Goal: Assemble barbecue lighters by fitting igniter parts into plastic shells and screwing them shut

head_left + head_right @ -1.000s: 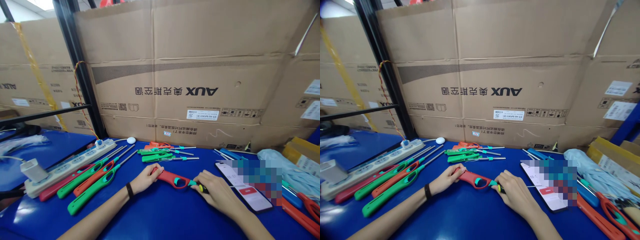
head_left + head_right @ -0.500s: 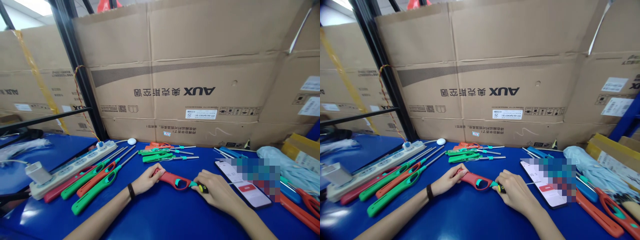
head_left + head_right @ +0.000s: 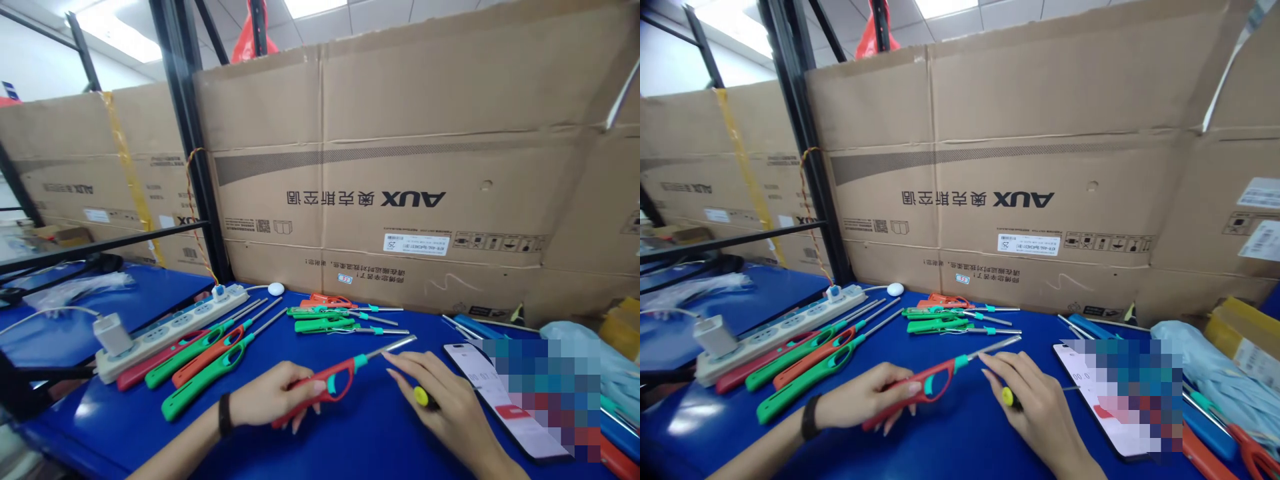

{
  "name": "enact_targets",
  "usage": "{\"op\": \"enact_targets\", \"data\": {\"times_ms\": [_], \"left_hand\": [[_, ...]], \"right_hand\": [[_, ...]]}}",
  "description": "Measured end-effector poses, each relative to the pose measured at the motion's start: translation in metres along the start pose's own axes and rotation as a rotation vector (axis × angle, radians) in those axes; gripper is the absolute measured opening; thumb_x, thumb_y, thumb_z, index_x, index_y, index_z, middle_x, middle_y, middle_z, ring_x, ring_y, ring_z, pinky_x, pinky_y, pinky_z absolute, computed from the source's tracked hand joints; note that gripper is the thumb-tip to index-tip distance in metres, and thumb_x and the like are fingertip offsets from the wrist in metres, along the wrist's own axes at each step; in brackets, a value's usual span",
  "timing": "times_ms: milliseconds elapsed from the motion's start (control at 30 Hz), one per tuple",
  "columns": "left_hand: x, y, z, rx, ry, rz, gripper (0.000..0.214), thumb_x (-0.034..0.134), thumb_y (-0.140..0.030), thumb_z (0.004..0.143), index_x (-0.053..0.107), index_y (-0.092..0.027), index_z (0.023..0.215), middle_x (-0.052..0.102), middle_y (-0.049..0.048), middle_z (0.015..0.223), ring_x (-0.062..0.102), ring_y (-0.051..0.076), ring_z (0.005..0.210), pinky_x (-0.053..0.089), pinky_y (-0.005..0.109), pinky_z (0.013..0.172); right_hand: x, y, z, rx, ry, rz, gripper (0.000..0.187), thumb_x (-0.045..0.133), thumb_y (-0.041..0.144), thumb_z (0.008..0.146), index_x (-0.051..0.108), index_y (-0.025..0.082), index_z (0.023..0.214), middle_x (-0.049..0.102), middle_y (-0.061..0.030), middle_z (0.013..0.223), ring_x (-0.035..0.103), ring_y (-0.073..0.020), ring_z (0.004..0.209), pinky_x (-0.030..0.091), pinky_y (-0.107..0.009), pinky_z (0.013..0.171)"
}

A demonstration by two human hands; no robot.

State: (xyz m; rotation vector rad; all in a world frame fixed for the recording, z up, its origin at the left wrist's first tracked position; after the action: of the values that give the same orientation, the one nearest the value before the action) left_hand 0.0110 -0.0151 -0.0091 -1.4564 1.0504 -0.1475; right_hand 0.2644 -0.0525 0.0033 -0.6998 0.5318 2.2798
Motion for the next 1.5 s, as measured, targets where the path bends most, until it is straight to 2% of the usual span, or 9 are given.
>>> {"op": "enact_targets", "data": {"times_ms": [167, 267, 433, 567, 700, 933, 1133, 1267, 1500], "left_hand": [[-0.061, 0.025, -0.054, -0.119, -0.552, 0.341, 0.053, 0.041, -0.062, 0.085, 0.055, -0.016, 0.064, 0.052, -0.0002, 0.055, 0.048, 0.014, 0.052, 0.034, 0.021, 0.051], [-0.096, 0.046, -0.087, -0.254, -0.704, 0.408, 0.058, 0.035, -0.067, 0.082, 0.061, -0.016, 0.071, 0.055, 0.0013, 0.059, 0.05, 0.018, 0.055, 0.032, 0.023, 0.05], [-0.137, 0.074, -0.118, -0.475, -0.782, 0.573, 0.064, 0.031, -0.071, 0.076, 0.062, -0.016, 0.072, 0.058, 0.0027, 0.058, 0.057, 0.025, 0.063, 0.037, 0.026, 0.055], [-0.147, 0.083, -0.119, -0.557, -0.788, 0.732, 0.057, 0.028, -0.059, 0.082, 0.066, -0.016, 0.087, 0.067, 0.0083, 0.077, 0.062, 0.029, 0.077, 0.043, 0.03, 0.064], [-0.139, 0.072, -0.099, -0.43, -0.934, 1.031, 0.044, 0.036, -0.046, 0.083, 0.067, -0.016, 0.088, 0.064, 0.0136, 0.094, 0.058, 0.032, 0.092, 0.043, 0.037, 0.073], [-0.084, 0.034, -0.01, -0.002, -0.791, 1.008, 0.022, 0.047, -0.031, 0.086, 0.064, -0.018, 0.093, 0.059, 0.0107, 0.101, 0.052, 0.03, 0.098, 0.039, 0.043, 0.082], [-0.047, 0.005, 0.061, 0.18, -0.653, 0.983, 0.018, 0.054, -0.031, 0.085, 0.06, -0.019, 0.096, 0.057, 0.0092, 0.103, 0.051, 0.027, 0.097, 0.039, 0.041, 0.083], [-0.041, -0.001, 0.081, 0.25, -0.578, 0.95, 0.022, 0.057, -0.031, 0.084, 0.057, -0.018, 0.102, 0.057, 0.0103, 0.105, 0.052, 0.028, 0.1, 0.04, 0.04, 0.084], [-0.038, 0.002, 0.082, 0.313, -0.464, 0.882, 0.016, 0.055, -0.025, 0.086, 0.054, -0.019, 0.101, 0.058, 0.0085, 0.103, 0.055, 0.025, 0.096, 0.043, 0.036, 0.083]], "right_hand": [[-0.001, -0.002, 0.001, 0.09, 0.098, 0.083, 0.024, 0.048, 0.02, 0.09, 0.061, 0.026, 0.109, 0.066, -0.006, 0.089, 0.064, -0.0166, 0.078, 0.052, -0.025, 0.069], [0.004, -0.002, 0.001, 0.121, 0.172, 0.113, 0.023, 0.047, 0.021, 0.091, 0.062, 0.026, 0.108, 0.065, -0.005, 0.088, 0.064, -0.0139, 0.072, 0.051, -0.022, 0.067], [0.009, 0.001, 0.0, 0.128, 0.207, 0.131, 0.02, 0.047, 0.024, 0.091, 0.062, 0.027, 0.105, 0.064, -0.0025, 0.086, 0.061, -0.0103, 0.065, 0.049, -0.019, 0.064], [0.009, -0.002, -0.001, 0.135, 0.208, 0.132, 0.02, 0.047, 0.026, 0.091, 0.062, 0.027, 0.105, 0.065, -0.0019, 0.087, 0.063, -0.011, 0.07, 0.05, -0.019, 0.067], [0.008, -0.007, -0.002, 0.132, 0.223, 0.133, 0.02, 0.047, 0.026, 0.091, 0.061, 0.027, 0.105, 0.065, -0.002, 0.088, 0.064, -0.0121, 0.071, 0.05, -0.02, 0.068], [0.005, -0.009, 0.0, 0.191, 0.233, 0.109, 0.019, 0.047, 0.025, 0.091, 0.063, 0.026, 0.101, 0.064, -0.0014, 0.079, 0.061, -0.0144, 0.071, 0.049, -0.024, 0.065], [0.004, -0.014, 0.001, 0.218, 0.279, 0.078, 0.02, 0.046, 0.024, 0.091, 0.065, 0.027, 0.098, 0.067, -0.0011, 0.079, 0.062, -0.0165, 0.074, 0.05, -0.027, 0.067], [0.006, -0.016, 0.001, 0.248, 0.334, 0.073, 0.02, 0.046, 0.022, 0.09, 0.065, 0.027, 0.097, 0.067, -0.0008, 0.081, 0.062, -0.0169, 0.078, 0.049, -0.027, 0.069], [0.007, -0.014, 0.0, 0.295, 0.418, 0.085, 0.02, 0.048, 0.02, 0.089, 0.064, 0.029, 0.096, 0.067, 0.0015, 0.085, 0.061, -0.0172, 0.082, 0.047, -0.028, 0.07]]}}
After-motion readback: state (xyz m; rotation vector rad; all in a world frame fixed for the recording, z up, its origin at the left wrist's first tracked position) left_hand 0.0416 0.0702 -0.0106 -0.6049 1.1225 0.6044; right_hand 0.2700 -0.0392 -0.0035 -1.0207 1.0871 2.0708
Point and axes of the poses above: each hand's wrist, its own z-axis towards the middle knuckle, its own x-axis out of the palm, y = z × x, the point moved 3 cm from there along z, towards the middle knuckle
